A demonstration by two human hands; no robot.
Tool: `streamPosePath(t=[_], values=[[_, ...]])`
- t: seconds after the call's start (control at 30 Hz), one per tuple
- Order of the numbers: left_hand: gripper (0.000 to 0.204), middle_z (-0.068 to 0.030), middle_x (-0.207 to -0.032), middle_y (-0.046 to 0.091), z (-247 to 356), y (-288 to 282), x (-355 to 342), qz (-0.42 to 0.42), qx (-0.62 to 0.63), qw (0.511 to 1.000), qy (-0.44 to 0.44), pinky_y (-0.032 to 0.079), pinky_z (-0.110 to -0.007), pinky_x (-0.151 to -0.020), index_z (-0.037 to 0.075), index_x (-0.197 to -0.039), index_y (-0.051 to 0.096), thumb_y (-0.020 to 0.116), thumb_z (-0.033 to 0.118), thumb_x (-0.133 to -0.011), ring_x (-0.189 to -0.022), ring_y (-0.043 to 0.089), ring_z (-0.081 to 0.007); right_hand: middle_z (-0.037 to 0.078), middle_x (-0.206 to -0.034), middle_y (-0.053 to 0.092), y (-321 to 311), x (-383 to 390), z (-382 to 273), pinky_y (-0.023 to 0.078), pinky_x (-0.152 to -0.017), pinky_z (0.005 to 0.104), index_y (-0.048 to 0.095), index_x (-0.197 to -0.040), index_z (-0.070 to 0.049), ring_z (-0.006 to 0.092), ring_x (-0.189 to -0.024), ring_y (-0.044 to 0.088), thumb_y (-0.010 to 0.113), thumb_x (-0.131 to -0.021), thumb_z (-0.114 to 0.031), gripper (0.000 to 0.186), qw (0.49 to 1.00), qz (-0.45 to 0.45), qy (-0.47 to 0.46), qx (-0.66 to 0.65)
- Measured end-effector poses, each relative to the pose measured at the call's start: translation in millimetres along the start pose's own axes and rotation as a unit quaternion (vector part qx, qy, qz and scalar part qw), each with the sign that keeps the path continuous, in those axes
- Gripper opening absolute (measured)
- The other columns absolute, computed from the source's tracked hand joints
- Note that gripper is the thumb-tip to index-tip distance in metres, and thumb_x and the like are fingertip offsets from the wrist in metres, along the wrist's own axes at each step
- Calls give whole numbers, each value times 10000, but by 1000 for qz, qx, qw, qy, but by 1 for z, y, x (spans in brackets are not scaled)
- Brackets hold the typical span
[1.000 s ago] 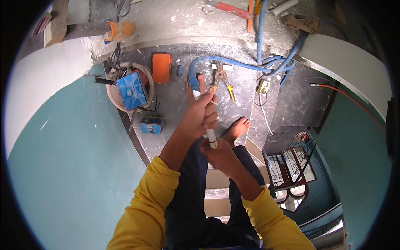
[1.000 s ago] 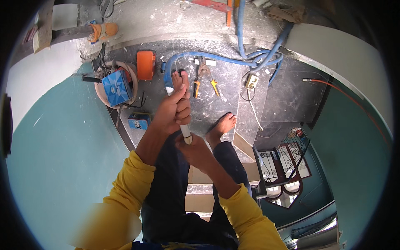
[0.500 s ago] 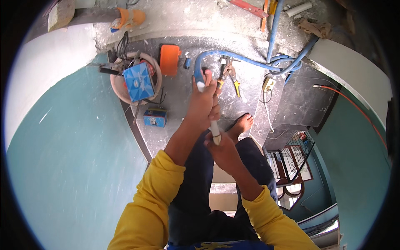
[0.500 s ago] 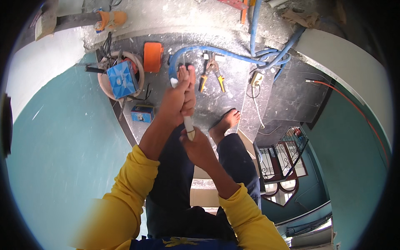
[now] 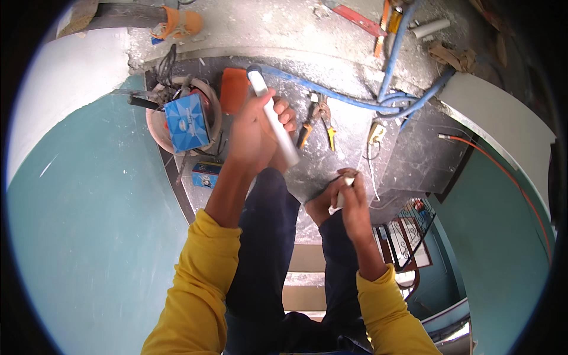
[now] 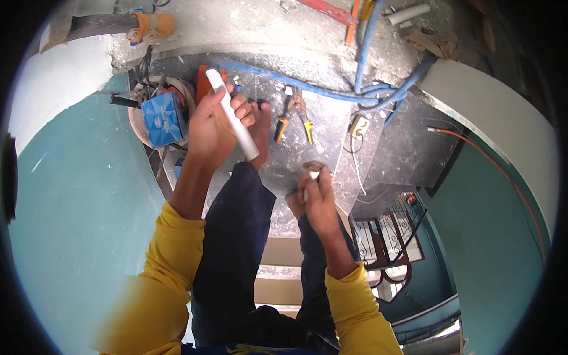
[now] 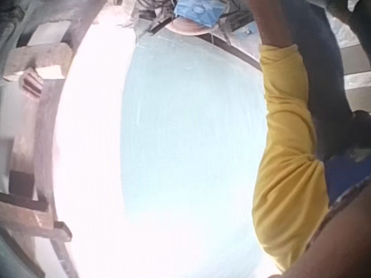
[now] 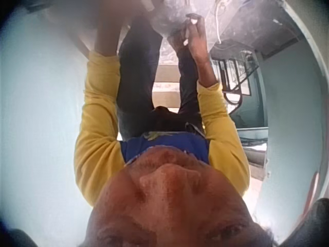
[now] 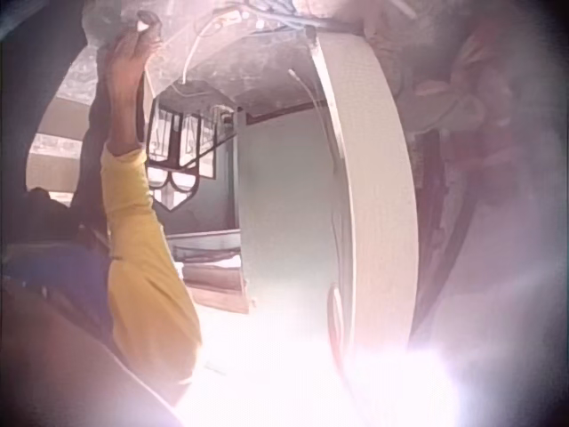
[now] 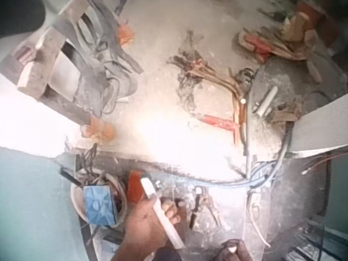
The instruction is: The person heats the end of a blue pipe with a burning piece of paper, then uses pliers to cut the pipe. They insert a white pipe connector into the blue pipe and use a marker to mark the connector. The person then uses a lighter to heat the connector and secures it onto the blue pipe.
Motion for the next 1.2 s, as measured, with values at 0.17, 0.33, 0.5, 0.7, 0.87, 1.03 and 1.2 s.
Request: streamPosePath(t=[0.17,0.33,0.5,0.7,0.87,1.03,1.2], values=[[356,-21,-920,524,33,-13,27,97,-189,977,30,449,-286,-632,60,-1330,579,568,337,-1108,-802,537,-122,20,-871,600,17,-81,-24,458,-627,258,563,-1244,-19,92,-703,599,598,-1054,-105,211,991,0,-67,114],[389,29,-813,535,86,-21,55,142,-530,836,-4,379,-207,-522,43,-1392,601,546,318,-1121,-606,470,-43,65,-948,655,76,-156,-65,511,-649,303,641,-1168,-48,144,-762,689,718,-973,-102,216,943,-36,-226,243],[186,-106,-809,675,131,-55,77,144,-659,738,17,471,-326,-641,34,-1179,642,682,139,-1031,-699,615,-143,84,-1086,698,180,-168,-129,571,-710,387,705,-1235,-127,288,-814,704,818,-875,-203,385,753,-151,-527,364],[239,-164,-970,744,164,-47,87,54,-866,474,152,547,-418,-741,35,-1211,719,702,147,-1000,-831,715,-317,90,-919,729,227,-185,-108,535,-739,461,742,-1003,-103,359,-837,680,784,-899,-257,191,636,-331,-566,406],[258,-118,-930,733,173,-6,106,-1,-920,357,163,531,-461,-720,79,-1185,760,736,177,-948,-809,693,-354,139,-885,731,220,-153,-123,544,-699,404,754,-1124,-36,316,-784,714,837,-896,-177,281,647,-396,-520,394],[258,-59,-845,675,164,15,128,-59,-917,278,282,498,-435,-661,120,-1134,780,784,208,-891,-816,671,-290,78,-807,706,215,-138,-126,501,-664,340,785,-1082,-48,179,-730,648,807,-951,-231,227,725,-448,-402,334],[219,-15,-896,687,144,11,123,-17,-946,209,249,507,-421,-708,188,-1138,764,739,264,-934,-874,681,-267,25,-758,643,199,-134,-106,451,-641,276,781,-1069,-24,68,-715,543,769,-1003,-237,224,800,-420,-291,314]])
Point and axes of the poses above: each hand's wrist, its own x-axis away from the middle knuckle, its own y-axis out of the palm, z = x × y, the point moved 7 cm from there along -x, towards the middle knuckle
